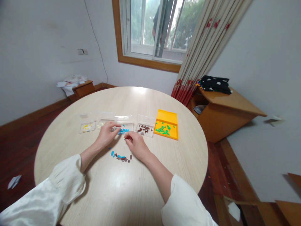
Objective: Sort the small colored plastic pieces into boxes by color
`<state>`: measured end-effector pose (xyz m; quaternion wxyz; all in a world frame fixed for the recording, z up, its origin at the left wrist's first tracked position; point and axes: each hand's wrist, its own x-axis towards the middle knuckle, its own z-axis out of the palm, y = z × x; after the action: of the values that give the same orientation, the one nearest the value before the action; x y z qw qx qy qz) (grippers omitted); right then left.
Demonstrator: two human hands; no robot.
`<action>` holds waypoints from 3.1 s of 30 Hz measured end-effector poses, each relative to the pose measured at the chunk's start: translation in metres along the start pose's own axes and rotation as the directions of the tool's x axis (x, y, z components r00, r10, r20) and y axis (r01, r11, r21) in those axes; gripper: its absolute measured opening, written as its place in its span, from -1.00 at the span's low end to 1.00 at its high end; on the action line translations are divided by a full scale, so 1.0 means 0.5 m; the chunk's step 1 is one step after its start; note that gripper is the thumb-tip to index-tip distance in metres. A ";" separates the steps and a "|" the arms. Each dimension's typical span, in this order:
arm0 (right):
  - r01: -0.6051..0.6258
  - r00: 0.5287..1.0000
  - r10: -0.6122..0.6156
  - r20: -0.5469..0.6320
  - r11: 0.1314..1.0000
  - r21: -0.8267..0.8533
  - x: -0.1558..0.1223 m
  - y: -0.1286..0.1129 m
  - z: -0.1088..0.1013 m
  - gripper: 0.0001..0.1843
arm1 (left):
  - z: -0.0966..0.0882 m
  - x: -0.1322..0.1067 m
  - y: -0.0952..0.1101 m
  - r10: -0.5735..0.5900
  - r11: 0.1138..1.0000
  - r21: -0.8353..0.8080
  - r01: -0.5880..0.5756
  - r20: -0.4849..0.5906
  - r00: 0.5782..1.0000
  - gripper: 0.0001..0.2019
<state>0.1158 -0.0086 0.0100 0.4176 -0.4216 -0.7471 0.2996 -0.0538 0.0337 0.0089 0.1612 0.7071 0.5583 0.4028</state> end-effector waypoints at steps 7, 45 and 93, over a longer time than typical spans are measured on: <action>-0.212 0.963 0.262 -0.060 0.879 0.427 0.009 0.010 0.005 -0.81 | -0.004 -0.011 0.025 0.202 0.977 -0.090 -0.191 0.131 0.971 -0.89; 0.019 0.996 -0.020 0.084 1.000 0.014 -0.008 -0.009 0.014 -0.82 | -0.002 0.002 0.002 -0.040 0.999 0.024 0.040 -0.026 0.999 -0.90; 0.132 0.985 -0.098 0.141 0.957 -0.258 -0.006 0.010 0.000 -0.90 | -0.001 -0.001 0.014 -0.090 0.989 0.119 0.089 -0.001 0.996 -0.89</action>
<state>0.1186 -0.0091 0.0051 0.3258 -0.4097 -0.8288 0.1978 -0.0497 0.0308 0.0135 0.1380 0.6905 0.6121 0.3598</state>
